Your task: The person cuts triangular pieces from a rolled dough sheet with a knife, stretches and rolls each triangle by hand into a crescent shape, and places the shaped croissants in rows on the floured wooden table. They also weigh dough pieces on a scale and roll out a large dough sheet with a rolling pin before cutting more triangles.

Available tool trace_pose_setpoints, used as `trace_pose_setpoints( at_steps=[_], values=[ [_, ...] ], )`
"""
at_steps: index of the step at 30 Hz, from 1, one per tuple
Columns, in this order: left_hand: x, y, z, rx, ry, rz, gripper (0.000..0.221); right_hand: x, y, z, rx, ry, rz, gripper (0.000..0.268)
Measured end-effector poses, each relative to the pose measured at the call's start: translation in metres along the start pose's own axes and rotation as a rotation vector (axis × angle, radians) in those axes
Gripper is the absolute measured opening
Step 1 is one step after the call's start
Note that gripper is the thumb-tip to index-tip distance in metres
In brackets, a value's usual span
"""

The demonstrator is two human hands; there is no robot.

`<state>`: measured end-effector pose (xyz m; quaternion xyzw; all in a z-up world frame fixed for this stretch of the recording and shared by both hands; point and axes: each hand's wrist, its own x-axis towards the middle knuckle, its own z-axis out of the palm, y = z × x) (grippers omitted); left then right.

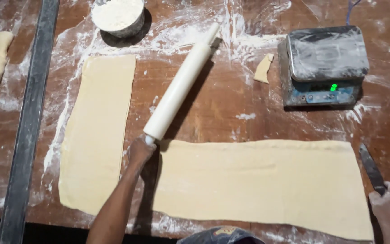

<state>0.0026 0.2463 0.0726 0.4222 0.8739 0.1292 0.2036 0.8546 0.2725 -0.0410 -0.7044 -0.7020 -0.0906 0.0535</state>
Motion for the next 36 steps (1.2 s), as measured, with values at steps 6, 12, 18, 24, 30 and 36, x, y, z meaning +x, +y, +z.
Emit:
trace_pose_setpoints(
  at_steps=[6,12,18,24,30,36],
  values=[
    [0.116,0.004,0.003,0.103,0.076,0.038,0.048,-0.009,-0.020,-0.021,0.333,-0.076,0.253,0.016],
    [0.209,-0.007,0.006,0.192,0.152,0.110,0.056,-0.004,-0.073,-0.077,0.520,-0.016,0.238,0.020],
    [0.142,-0.021,-0.016,0.203,0.226,0.137,0.067,0.009,-0.234,-0.185,1.133,-0.295,0.420,0.021],
    [0.026,-0.082,-0.017,-0.022,0.389,0.417,0.042,-0.045,-0.367,-0.224,1.144,-0.723,0.327,0.039],
    [-0.050,-0.077,0.035,-0.288,0.059,0.671,0.041,-0.099,-0.492,-0.240,1.013,-0.705,-0.090,0.043],
    [-0.052,-0.081,0.054,-0.246,0.080,0.863,0.059,-0.109,-0.599,-0.231,0.772,-0.499,-0.255,0.035]
  ],
)
